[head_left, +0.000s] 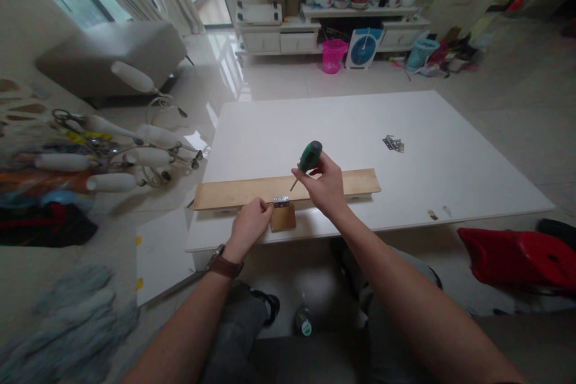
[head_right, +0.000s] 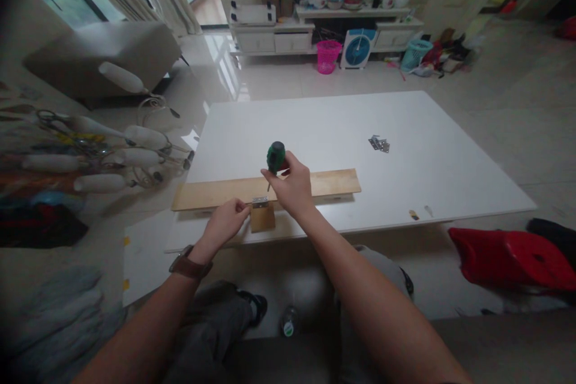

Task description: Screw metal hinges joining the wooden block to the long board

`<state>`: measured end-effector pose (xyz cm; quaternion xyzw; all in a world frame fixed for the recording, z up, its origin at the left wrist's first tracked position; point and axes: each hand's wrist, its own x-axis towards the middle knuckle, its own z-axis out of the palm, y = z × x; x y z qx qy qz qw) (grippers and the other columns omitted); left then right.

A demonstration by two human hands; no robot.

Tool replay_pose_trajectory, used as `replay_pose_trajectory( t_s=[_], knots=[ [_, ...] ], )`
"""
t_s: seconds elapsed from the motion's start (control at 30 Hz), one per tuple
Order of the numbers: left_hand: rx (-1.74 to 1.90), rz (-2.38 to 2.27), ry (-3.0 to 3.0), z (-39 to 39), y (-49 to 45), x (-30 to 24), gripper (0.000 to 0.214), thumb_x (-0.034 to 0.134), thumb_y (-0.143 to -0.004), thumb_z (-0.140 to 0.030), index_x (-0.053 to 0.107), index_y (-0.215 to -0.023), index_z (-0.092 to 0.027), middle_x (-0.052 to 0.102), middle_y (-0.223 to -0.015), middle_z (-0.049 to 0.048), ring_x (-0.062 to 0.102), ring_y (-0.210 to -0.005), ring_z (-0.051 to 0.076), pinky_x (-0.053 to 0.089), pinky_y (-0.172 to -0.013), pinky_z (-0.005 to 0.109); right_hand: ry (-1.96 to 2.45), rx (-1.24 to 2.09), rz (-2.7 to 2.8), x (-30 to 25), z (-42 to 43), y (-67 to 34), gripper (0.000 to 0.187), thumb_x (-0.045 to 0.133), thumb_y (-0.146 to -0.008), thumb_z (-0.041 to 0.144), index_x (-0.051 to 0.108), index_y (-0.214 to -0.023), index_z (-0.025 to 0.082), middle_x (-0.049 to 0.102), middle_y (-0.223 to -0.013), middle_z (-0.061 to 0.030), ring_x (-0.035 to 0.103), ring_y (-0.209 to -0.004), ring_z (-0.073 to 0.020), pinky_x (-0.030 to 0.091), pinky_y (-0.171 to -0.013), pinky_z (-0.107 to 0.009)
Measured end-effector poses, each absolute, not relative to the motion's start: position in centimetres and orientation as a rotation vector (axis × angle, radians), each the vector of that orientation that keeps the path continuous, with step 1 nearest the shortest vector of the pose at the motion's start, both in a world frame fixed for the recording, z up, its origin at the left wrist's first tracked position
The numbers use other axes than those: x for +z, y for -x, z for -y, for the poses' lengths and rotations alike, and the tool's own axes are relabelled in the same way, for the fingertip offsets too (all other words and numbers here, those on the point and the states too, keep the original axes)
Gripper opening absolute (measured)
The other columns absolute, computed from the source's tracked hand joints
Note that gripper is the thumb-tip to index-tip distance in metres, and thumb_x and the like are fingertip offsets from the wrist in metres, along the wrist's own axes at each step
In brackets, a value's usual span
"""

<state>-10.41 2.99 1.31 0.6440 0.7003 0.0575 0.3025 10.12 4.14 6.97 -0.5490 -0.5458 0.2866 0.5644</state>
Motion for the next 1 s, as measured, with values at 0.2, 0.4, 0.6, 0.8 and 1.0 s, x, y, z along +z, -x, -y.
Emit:
replay_pose_trajectory(
  t_s=[0.2,0.4,0.6,0.8,1.0],
  knots=[
    [0.08,-1.786,-1.717,-3.3,10.8,1.2,0.036,0.054,-0.097,-0.042,0.073,-0.074,-0.022,0.078,-0.083,0.0128,0.072,-0.084,0.028,0.04,-0.071,0.033,1.306,0.663,1.287,7.2,-4.3,-10.3,0.021,0.081,-0.08,0.033,0.061,-0.083,0.026,0.076,-0.084,-0.0009,0.07,-0.08,-0.0204,0.054,-0.071,-0.037],
    [0.24,-1.595,-1.509,-4.0,11.1,-0.5,0.035,0.06,-0.089,-0.043,0.072,-0.066,-0.019,0.076,-0.075,0.0122,0.072,-0.078,0.027,0.047,-0.069,0.031,1.319,0.632,1.295,7.2,-3.9,-10.5,0.02,0.079,-0.08,0.033,0.062,-0.085,0.026,0.075,-0.084,-0.0009,0.069,-0.08,-0.0204,0.054,-0.071,-0.037],
    [0.349,-1.456,-1.225,-4.1,11.3,0.3,0.027,0.06,-0.081,-0.036,0.067,-0.064,-0.017,0.072,-0.068,0.0086,0.067,-0.066,0.02,0.053,-0.068,0.03,1.313,0.503,1.201,7.3,-3.7,-11.1,0.021,0.079,-0.081,0.035,0.061,-0.085,0.026,0.075,-0.084,-0.0017,0.071,-0.08,-0.0211,0.055,-0.071,-0.038],
    [0.471,-1.517,-1.018,-4.5,11.4,0.9,0.036,0.054,-0.085,-0.048,0.065,-0.069,-0.018,0.075,-0.07,0.0118,0.069,-0.063,0.02,0.055,-0.066,0.032,1.33,0.397,1.107,6.8,-4.5,-11.6,0.021,0.076,-0.088,0.039,0.062,-0.098,0.027,0.075,-0.092,-0.0041,0.072,-0.084,-0.0208,0.056,-0.07,-0.037],
    [0.516,-1.517,-1.066,-5.0,11.5,0.3,0.031,0.055,-0.078,-0.048,0.065,-0.074,-0.019,0.077,-0.072,0.0128,0.072,-0.065,0.023,0.056,-0.064,0.033,1.346,0.382,1.147,6.3,-4.8,-11.7,0.021,0.074,-0.092,0.04,0.063,-0.104,0.026,0.074,-0.093,-0.0044,0.072,-0.085,-0.021,0.057,-0.07,-0.036]
  ],
)
